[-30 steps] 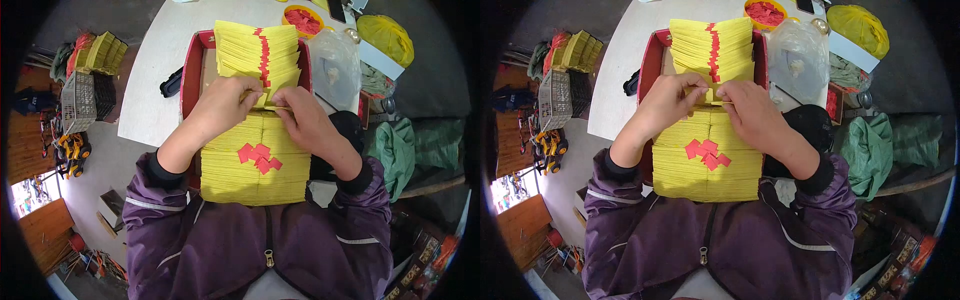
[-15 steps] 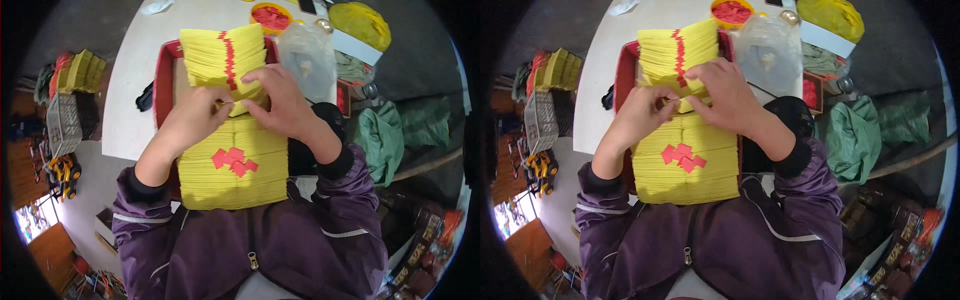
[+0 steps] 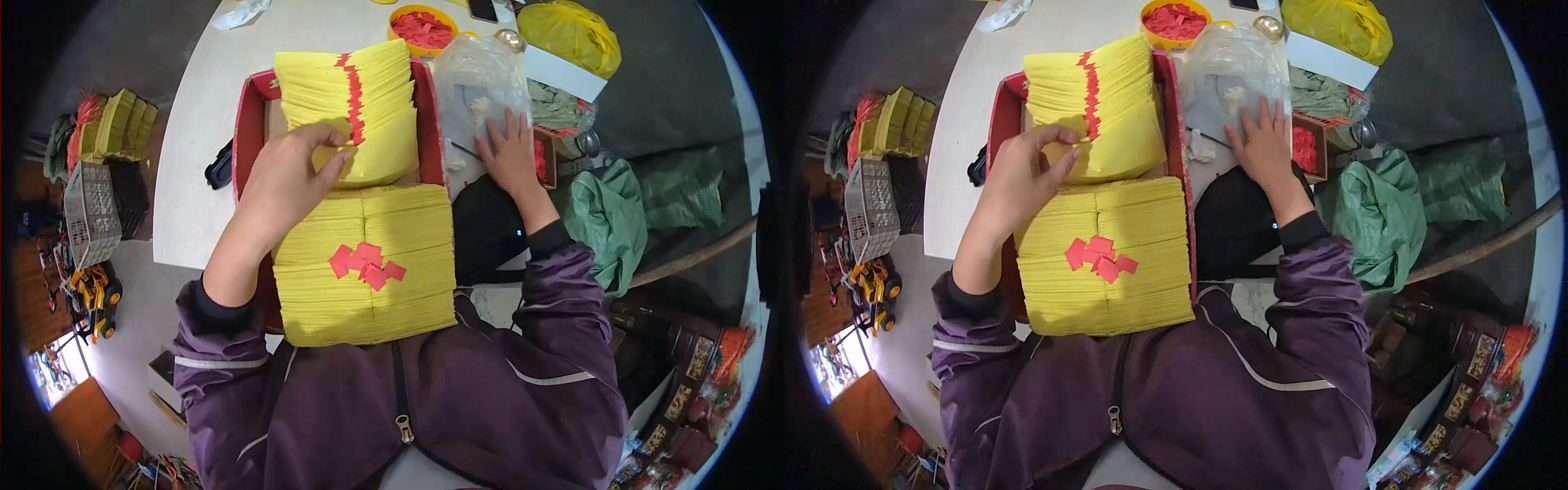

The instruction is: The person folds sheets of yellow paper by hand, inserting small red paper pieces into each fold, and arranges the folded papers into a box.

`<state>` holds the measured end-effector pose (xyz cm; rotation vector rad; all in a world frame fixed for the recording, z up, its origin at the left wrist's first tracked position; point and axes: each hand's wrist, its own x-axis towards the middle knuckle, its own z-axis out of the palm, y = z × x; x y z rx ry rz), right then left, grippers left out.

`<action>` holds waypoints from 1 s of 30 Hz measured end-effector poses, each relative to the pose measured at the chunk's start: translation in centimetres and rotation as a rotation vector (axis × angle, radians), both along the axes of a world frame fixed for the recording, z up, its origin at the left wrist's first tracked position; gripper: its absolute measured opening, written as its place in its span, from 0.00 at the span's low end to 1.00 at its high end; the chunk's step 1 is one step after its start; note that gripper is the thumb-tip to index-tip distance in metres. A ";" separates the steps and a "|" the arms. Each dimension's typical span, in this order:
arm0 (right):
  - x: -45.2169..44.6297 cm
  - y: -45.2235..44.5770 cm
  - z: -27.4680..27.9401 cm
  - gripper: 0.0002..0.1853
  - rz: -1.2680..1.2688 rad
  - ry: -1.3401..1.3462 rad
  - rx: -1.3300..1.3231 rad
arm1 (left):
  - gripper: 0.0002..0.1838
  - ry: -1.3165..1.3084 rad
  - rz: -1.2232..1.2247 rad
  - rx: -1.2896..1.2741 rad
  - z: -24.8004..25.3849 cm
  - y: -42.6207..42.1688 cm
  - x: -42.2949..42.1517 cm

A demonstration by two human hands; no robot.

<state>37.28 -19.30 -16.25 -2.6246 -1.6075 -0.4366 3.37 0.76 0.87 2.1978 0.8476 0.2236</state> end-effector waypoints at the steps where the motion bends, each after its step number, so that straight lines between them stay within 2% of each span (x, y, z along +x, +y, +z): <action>1: -0.7 -0.3 0.7 0.29 0.061 -0.037 0.030 | 0.14 -0.002 0.019 0.029 -0.2 0.2 -0.1; 2: -1.6 -0.5 1.4 0.29 0.078 -0.015 0.028 | 0.14 0.020 0.036 0.026 -0.9 0.5 -0.2; 4: -3.6 -0.8 4.0 0.21 0.160 -0.017 0.053 | 0.10 -0.175 -0.019 0.208 -2.4 1.0 -0.4; 6: -8.6 0.0 8.8 0.15 0.199 0.283 0.320 | 0.10 -0.180 0.028 0.230 -2.4 0.8 -0.6; 7: -10.7 -0.1 10.5 0.15 0.208 0.292 0.318 | 0.09 -0.199 0.053 0.247 -2.4 0.6 -0.5; 9: -14.1 -0.7 12.9 0.16 0.585 0.542 0.349 | 0.09 -0.243 0.090 0.284 -2.3 0.3 -0.3; 11: -16.4 -1.5 13.9 0.18 0.823 0.624 0.212 | 0.08 -0.251 0.079 0.246 -1.8 -0.3 -0.5; 14: -17.5 -1.7 14.2 0.19 0.964 0.611 0.154 | 0.05 -0.279 0.055 0.124 -1.2 -1.7 -1.6; 20: -18.1 -1.5 14.5 0.19 0.992 0.556 0.110 | 0.05 -0.213 -0.030 0.057 -0.8 -3.7 -3.7; 24: -18.6 -1.4 15.6 0.20 0.924 0.399 0.244 | 0.05 -0.066 -0.135 -0.872 0.2 -4.2 -4.5; 25: -18.6 -1.3 15.5 0.20 0.928 0.398 0.246 | 0.05 -0.066 -0.132 -0.868 0.2 -4.1 -4.6; 29: -18.4 -0.5 15.4 0.20 0.980 0.244 0.206 | 0.07 -0.095 -0.222 -1.225 0.6 -4.0 -4.6; 30: -18.5 -0.5 15.4 0.20 0.982 0.243 0.207 | 0.07 -0.096 -0.221 -1.223 0.6 -4.2 -4.5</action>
